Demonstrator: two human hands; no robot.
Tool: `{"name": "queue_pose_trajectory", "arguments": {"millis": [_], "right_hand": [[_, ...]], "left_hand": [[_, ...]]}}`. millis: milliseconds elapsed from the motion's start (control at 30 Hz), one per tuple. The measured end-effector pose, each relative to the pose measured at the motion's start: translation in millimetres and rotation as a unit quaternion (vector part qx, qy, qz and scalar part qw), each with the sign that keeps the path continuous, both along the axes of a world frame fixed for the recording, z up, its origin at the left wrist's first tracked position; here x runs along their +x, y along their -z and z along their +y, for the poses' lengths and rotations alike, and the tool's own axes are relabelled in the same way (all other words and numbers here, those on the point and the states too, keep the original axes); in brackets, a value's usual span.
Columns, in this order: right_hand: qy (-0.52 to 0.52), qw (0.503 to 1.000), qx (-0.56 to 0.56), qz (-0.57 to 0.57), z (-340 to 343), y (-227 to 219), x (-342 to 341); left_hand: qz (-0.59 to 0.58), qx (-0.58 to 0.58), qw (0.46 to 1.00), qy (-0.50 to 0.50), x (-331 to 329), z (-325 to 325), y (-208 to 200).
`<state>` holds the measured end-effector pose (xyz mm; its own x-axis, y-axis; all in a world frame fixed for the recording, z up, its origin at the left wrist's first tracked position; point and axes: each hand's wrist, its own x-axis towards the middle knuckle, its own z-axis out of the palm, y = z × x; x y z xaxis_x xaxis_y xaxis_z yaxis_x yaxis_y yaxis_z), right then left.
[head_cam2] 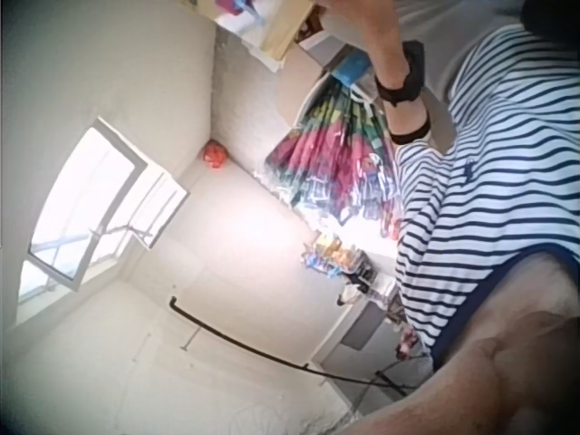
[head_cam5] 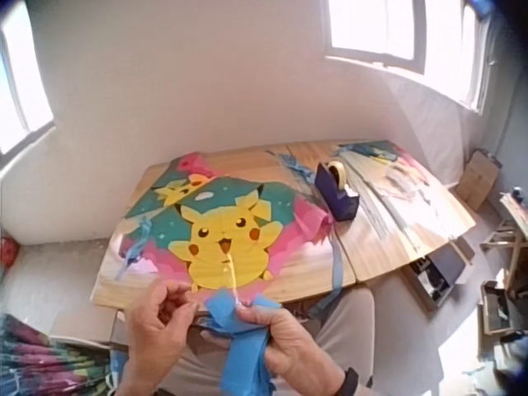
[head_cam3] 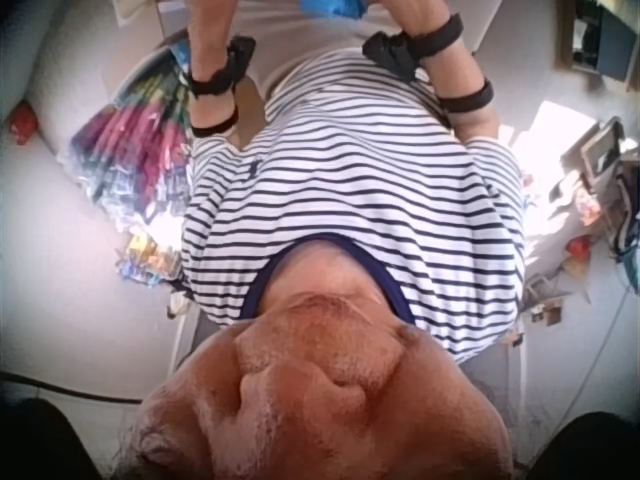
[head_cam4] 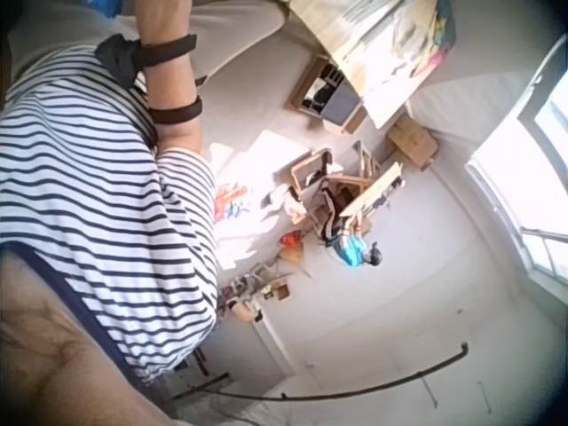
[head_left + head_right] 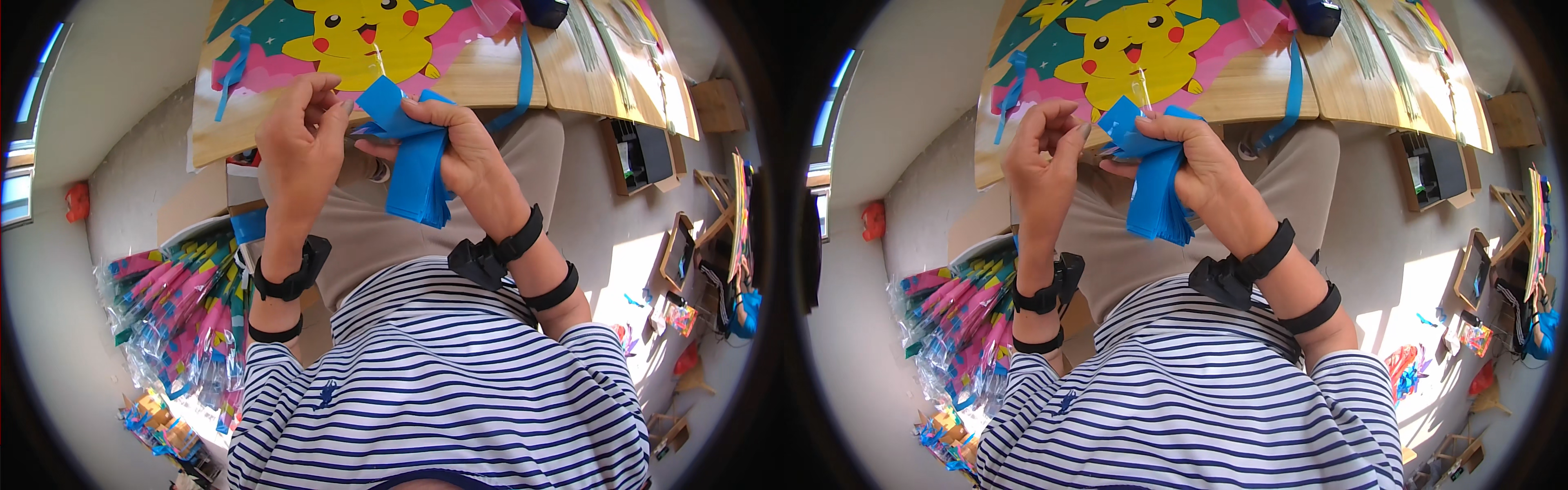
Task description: Assembling a Pikachu-themed kite using tape and plastic strips on a wooden table.
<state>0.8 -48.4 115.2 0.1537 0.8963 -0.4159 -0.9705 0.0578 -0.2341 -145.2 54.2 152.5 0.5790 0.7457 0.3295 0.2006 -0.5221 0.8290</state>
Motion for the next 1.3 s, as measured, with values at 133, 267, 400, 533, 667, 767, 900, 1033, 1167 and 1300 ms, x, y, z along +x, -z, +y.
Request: {"name": "queue_pose_trajectory", "arguments": {"millis": [133, 267, 400, 533, 667, 767, 900, 1033, 1167, 1300], "right_hand": [[0.003, 0.999, -0.016, 0.05, 2, -4, 9], [-0.01, 0.998, -0.003, 0.058, 2, -3, 10], [0.007, 0.999, -0.006, 0.044, 2, -6, 7], [0.012, 0.999, 0.002, 0.051, 1, -9, 8], [0.009, 0.998, 0.007, 0.061, 1, -2, 12], [0.012, 0.998, -0.02, 0.061, 4, 1, 11], [0.014, 0.998, -0.023, 0.058, 4, -1, 10], [0.014, 0.998, -0.02, 0.065, 5, 0, 11], [0.007, 0.997, -0.028, 0.065, 3, -3, 8], [-0.001, 0.998, -0.006, 0.061, 0, -5, 9]], "left_hand": [[0.029, 0.089, 0.984, 0.152, -20, -25, -18], [0.068, 0.112, 0.964, 0.229, -23, -36, -12], [0.071, 0.141, 0.961, 0.226, -21, -37, -10], [0.053, 0.166, 0.958, 0.229, -18, -36, -6], [0.036, 0.177, 0.957, 0.229, -13, -38, -4], [0.035, 0.182, 0.955, 0.231, -10, -35, -1], [0.025, 0.175, 0.956, 0.234, -11, -33, 4], [0.031, 0.181, 0.957, 0.224, -9, -39, -1], [0.036, 0.17, 0.958, 0.227, -7, -35, 3], [0.03, 0.084, 0.97, 0.224, -11, -33, 0]]}}
